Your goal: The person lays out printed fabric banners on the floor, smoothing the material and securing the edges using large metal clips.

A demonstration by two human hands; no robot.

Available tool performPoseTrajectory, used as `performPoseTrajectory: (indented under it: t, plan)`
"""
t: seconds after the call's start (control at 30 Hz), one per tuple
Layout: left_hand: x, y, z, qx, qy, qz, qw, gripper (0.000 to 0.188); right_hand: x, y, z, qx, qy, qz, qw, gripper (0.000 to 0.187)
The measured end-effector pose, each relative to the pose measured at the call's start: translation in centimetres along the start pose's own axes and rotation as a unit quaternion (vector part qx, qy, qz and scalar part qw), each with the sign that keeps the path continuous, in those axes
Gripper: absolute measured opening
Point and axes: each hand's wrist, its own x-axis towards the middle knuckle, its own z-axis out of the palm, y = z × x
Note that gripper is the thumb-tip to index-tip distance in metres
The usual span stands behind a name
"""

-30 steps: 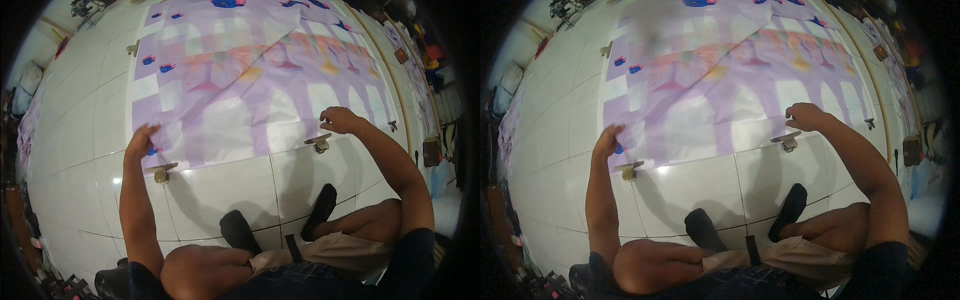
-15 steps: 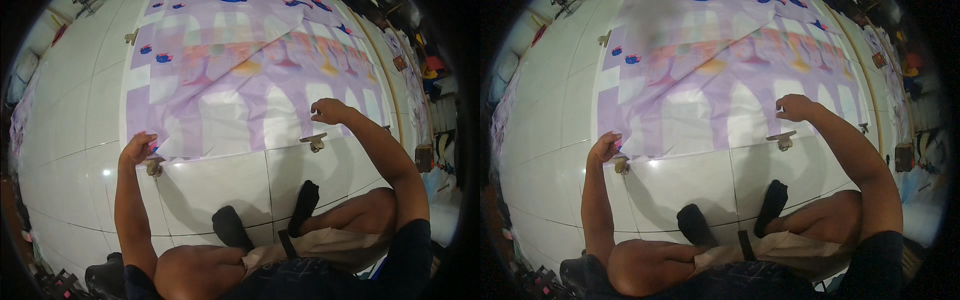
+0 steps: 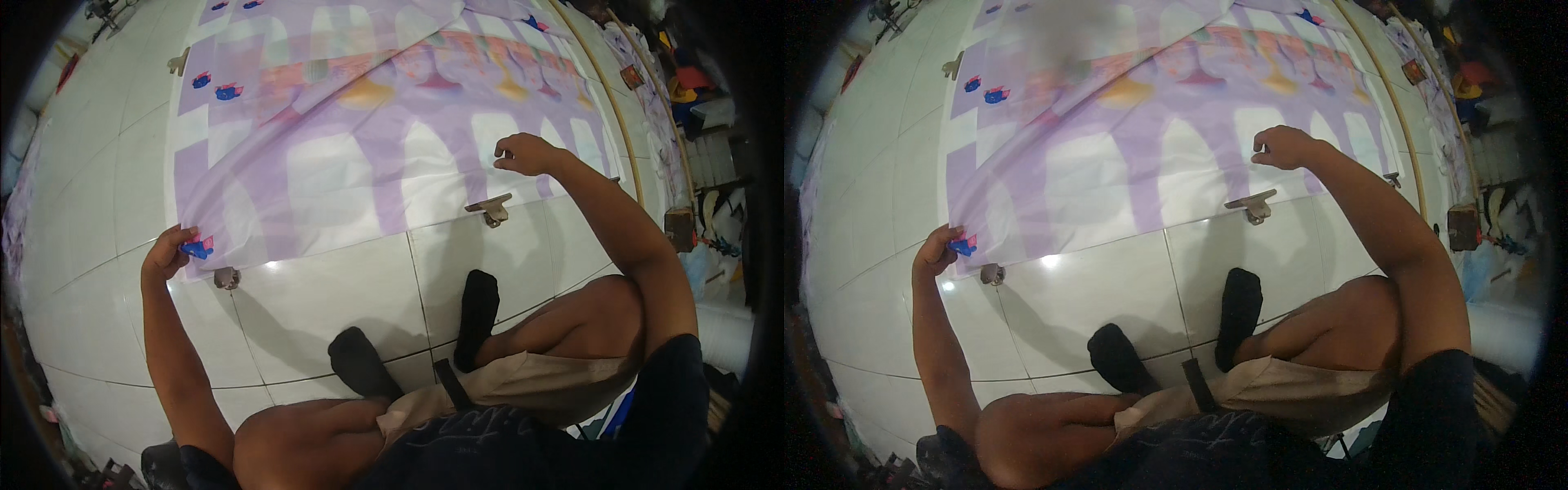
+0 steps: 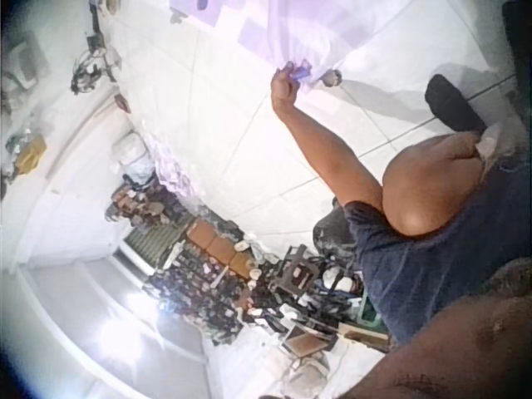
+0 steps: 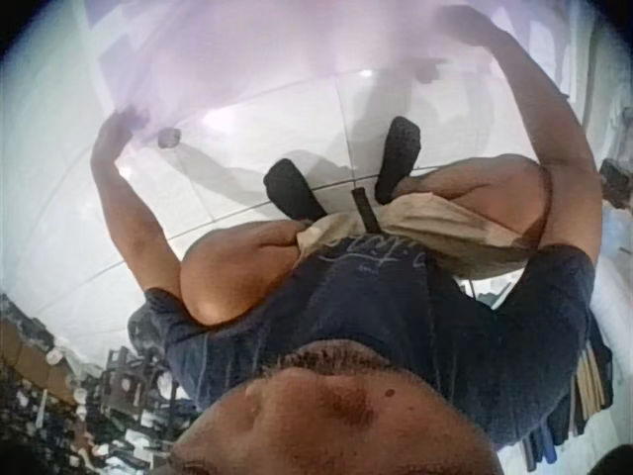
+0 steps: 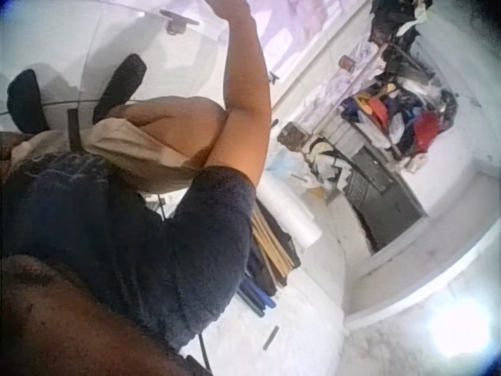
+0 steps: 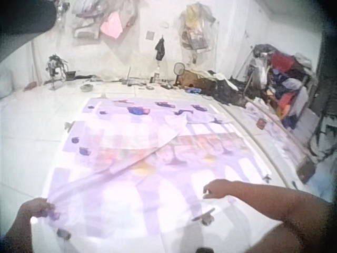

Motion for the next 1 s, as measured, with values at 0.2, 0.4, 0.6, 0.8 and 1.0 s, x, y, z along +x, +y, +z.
performPoseTrajectory:
  t: [0.2,0.4,0.6,0.8,1.0]
  plan:
    - [0.4,-1.1,-0.9,0.033,0.125,0.078,0.988,0.028,0.4,-1.2,0.7,-0.028,-0.022,-0.027,0.999,0.037]
    - [-0.5,-2.8,-2.7,0.015,0.162,0.105,0.981,0.027,2.0,-3.6,1.4,-0.032,-0.043,-0.071,0.996,0.036]
    - [2.1,-5.3,-5.6,0.078,0.210,0.168,0.960,0.026,7.4,-11.3,-0.8,-0.043,0.082,-0.145,0.985,0.045]
    - [6.3,-2.3,1.1,0.178,0.260,0.206,0.926,0.039,15.0,-18.3,2.8,0.140,0.226,-0.049,0.963,0.066]
    - [7.9,5.2,4.2,0.156,0.075,0.025,0.985,0.045,15.2,-23.5,7.4,0.116,0.272,-0.025,0.955,0.065]
